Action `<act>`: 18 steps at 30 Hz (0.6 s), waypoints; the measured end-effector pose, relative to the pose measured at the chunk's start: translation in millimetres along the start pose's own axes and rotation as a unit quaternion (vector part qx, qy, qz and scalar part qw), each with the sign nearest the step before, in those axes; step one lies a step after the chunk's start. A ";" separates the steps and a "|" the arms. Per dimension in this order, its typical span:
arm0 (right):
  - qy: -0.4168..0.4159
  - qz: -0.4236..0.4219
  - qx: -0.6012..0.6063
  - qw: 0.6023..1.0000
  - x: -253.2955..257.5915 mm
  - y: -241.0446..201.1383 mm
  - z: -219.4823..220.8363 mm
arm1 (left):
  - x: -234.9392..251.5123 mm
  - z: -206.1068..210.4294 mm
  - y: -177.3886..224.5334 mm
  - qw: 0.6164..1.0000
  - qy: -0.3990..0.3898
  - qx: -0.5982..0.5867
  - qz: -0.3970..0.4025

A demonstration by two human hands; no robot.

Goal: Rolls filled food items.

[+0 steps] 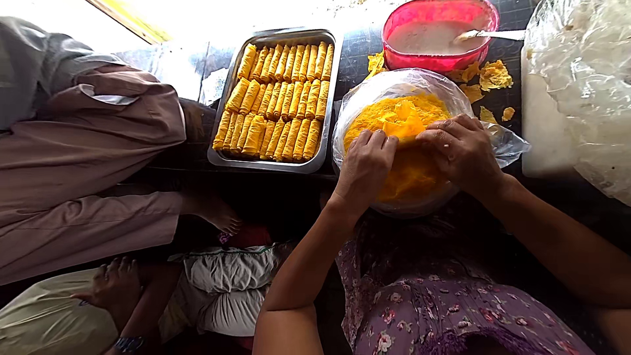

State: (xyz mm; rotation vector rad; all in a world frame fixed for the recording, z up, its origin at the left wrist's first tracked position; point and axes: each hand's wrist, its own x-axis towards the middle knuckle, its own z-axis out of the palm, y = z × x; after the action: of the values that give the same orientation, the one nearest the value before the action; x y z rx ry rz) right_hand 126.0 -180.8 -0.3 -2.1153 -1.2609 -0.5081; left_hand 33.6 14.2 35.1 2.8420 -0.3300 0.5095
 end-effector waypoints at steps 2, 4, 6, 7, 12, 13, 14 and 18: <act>-0.011 0.003 0.014 1.000 2.6 -4.6 -6.7 | -0.5 -9.9 4.8 1.000 -0.015 -0.010 -0.004; -0.042 0.003 0.029 0.999 1.2 -12.9 -19.6 | -5.7 -18.8 9.8 0.999 -0.030 -0.029 -0.007; -0.062 0.016 0.047 0.997 -2.4 -18.8 -27.2 | -12.0 -22.0 11.4 0.998 -0.036 -0.046 -0.016; -0.067 0.026 0.060 0.996 -3.0 -19.3 -28.3 | -12.8 -22.2 10.6 0.998 -0.037 -0.055 -0.023; -0.081 0.097 0.156 0.980 6.0 -2.4 -21.7 | -0.4 -16.6 -2.4 0.996 -0.041 -0.067 -0.044; -0.079 0.111 0.176 0.975 6.7 1.0 -19.8 | 2.3 -15.5 -4.8 0.995 -0.046 -0.069 -0.048; -0.077 0.122 0.190 0.971 7.2 3.7 -18.0 | 4.7 -13.8 -7.6 0.995 -0.049 -0.073 -0.051; -0.072 0.141 0.192 0.968 8.6 8.2 -14.2 | 10.1 -12.7 -15.0 0.991 -0.082 -0.089 -0.056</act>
State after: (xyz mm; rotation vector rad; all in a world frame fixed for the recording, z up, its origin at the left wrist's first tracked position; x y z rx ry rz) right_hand 137.1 -187.8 12.8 -1.9746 -1.0113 0.0164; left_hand 42.8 30.1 47.6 2.7133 -0.2299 0.2120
